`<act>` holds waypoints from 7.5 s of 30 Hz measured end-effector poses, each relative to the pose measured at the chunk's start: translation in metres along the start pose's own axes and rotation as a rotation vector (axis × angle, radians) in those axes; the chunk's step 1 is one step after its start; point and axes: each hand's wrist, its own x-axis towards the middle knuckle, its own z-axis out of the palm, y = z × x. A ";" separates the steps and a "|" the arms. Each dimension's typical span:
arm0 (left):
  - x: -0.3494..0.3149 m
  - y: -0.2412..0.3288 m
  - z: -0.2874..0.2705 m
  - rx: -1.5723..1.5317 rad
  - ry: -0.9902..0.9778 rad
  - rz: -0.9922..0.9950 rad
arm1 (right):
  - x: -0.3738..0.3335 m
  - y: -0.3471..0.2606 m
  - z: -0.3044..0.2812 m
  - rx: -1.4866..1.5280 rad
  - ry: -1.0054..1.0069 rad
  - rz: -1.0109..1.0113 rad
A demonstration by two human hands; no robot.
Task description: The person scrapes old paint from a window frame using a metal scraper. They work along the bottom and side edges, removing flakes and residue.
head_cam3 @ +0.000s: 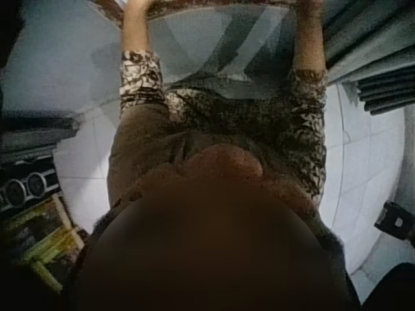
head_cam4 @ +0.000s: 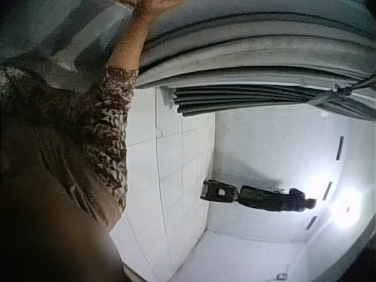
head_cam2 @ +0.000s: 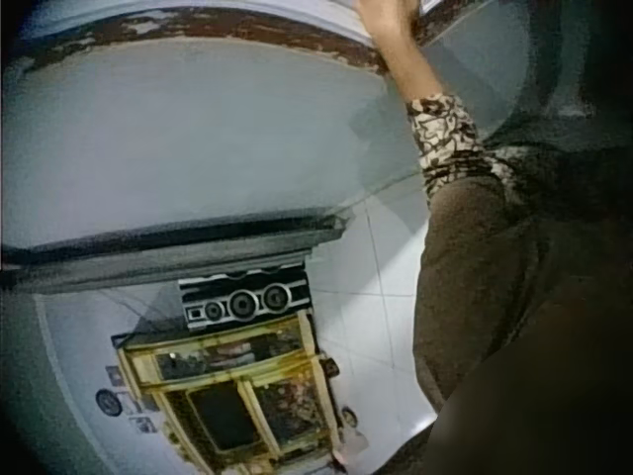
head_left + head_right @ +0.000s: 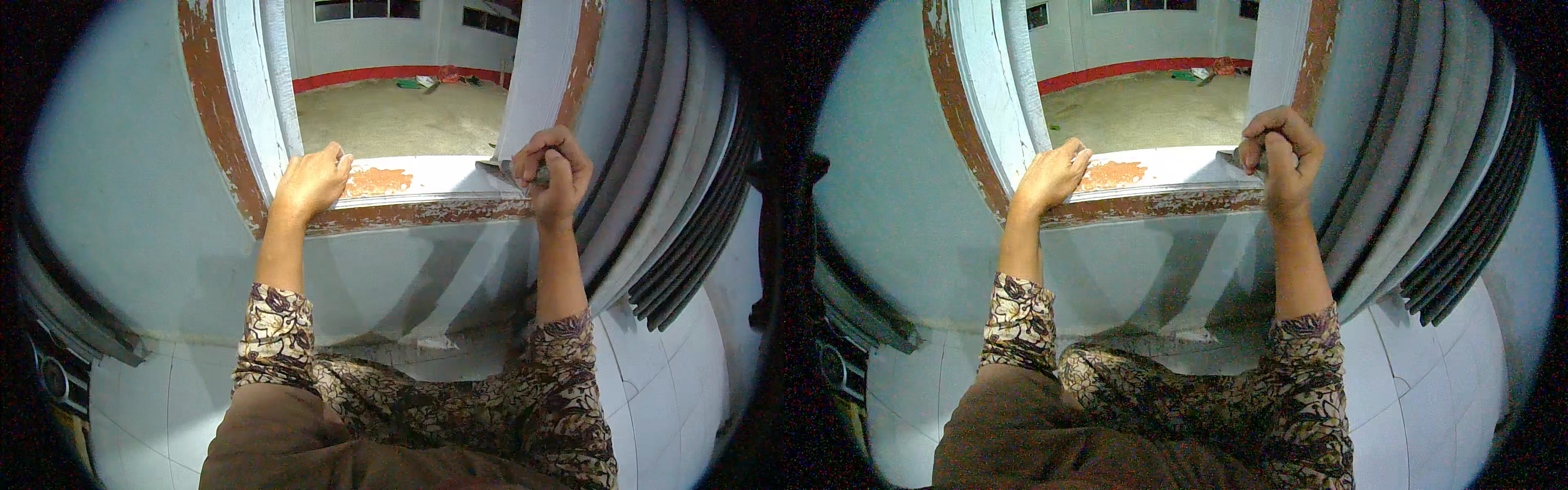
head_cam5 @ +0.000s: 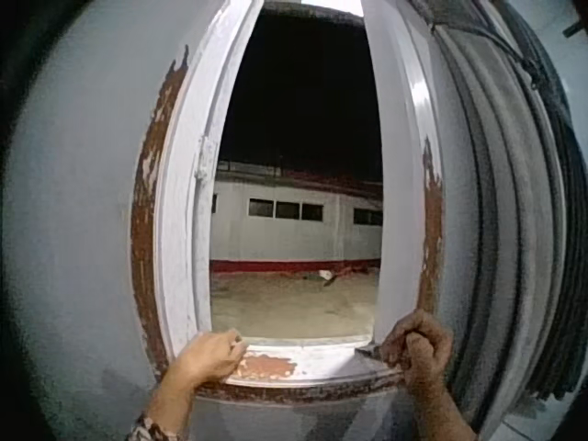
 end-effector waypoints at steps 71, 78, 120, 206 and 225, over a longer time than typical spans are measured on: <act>-0.001 -0.004 0.007 0.009 0.126 0.163 | -0.005 -0.002 0.081 0.256 -0.102 0.083; -0.003 -0.001 0.005 0.026 0.125 0.177 | 0.005 -0.001 0.102 0.265 -0.082 0.057; 0.001 0.058 0.001 -0.203 -0.296 0.513 | 0.002 0.044 0.002 0.384 0.302 -0.050; -0.021 0.085 -0.006 -1.395 0.311 0.159 | 0.018 0.031 0.044 -0.521 -0.189 0.180; -0.035 0.052 -0.003 -1.459 0.414 0.330 | -0.004 0.095 0.030 -1.211 -0.452 0.228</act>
